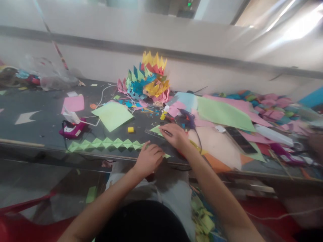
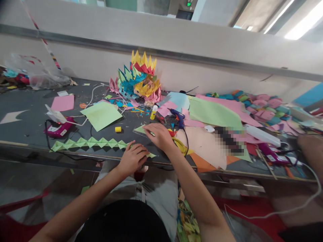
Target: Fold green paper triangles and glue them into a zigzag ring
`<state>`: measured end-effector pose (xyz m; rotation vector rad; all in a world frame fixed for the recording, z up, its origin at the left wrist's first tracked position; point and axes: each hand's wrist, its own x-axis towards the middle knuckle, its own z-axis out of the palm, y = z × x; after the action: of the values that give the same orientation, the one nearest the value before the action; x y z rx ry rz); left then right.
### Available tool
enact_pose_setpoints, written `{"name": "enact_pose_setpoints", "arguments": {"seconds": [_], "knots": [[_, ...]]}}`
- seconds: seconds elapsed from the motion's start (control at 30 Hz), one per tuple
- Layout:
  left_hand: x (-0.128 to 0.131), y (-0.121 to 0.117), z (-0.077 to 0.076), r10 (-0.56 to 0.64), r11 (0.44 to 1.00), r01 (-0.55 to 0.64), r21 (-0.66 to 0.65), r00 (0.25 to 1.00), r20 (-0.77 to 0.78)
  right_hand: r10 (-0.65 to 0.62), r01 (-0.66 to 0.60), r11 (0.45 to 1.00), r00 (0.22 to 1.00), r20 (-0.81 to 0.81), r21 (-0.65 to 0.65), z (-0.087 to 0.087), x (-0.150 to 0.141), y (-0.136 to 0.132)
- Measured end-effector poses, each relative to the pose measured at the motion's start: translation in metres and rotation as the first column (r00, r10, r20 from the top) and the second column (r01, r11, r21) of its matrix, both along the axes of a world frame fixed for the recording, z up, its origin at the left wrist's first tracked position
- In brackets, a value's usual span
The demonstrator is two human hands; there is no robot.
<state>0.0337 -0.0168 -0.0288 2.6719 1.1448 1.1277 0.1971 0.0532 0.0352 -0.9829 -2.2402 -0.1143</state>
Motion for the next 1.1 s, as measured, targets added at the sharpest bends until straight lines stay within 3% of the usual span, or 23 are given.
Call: {"name": "enact_pose_setpoints", "arguments": {"seconds": [0.1,0.2,0.27,0.37,0.53,0.7,0.9,1.1], "knots": [[0.000,0.002,0.004,-0.017,0.999,0.015,-0.049,0.999,-0.032,-0.044,0.045,0.998,0.998,-0.043,0.041,-0.005,0.027,-0.037],[0.000,0.004,0.012,-0.012,0.995,0.010,-0.102,1.000,-0.019,-0.129,0.131,0.991,0.989,-0.067,0.017,-0.021,0.051,-0.073],[0.000,0.007,0.019,0.008,0.986,-0.004,-0.164,1.000,0.023,-0.190,0.191,0.981,0.981,-0.047,0.036,-0.034,0.061,-0.093],[-0.002,0.014,0.028,0.043,0.955,-0.023,-0.295,0.997,0.064,-0.185,0.182,0.982,0.982,0.047,0.056,-0.050,0.063,-0.110],[-0.006,0.027,0.028,0.067,0.871,-0.031,-0.490,0.996,0.056,-0.188,0.181,0.980,0.978,0.089,0.087,-0.058,0.052,-0.109],[-0.004,0.030,0.022,0.018,0.824,0.024,-0.566,0.997,0.069,-0.209,0.199,0.975,0.973,0.099,0.103,-0.058,0.042,-0.104],[0.001,0.029,0.024,0.010,0.798,-0.010,-0.602,1.000,-0.003,-0.226,0.218,0.972,0.970,0.094,0.087,-0.059,0.037,-0.102],[0.004,0.026,0.024,0.009,0.825,-0.029,-0.564,0.999,-0.039,-0.244,0.241,0.970,0.961,0.131,0.039,-0.059,0.037,-0.101]]}}
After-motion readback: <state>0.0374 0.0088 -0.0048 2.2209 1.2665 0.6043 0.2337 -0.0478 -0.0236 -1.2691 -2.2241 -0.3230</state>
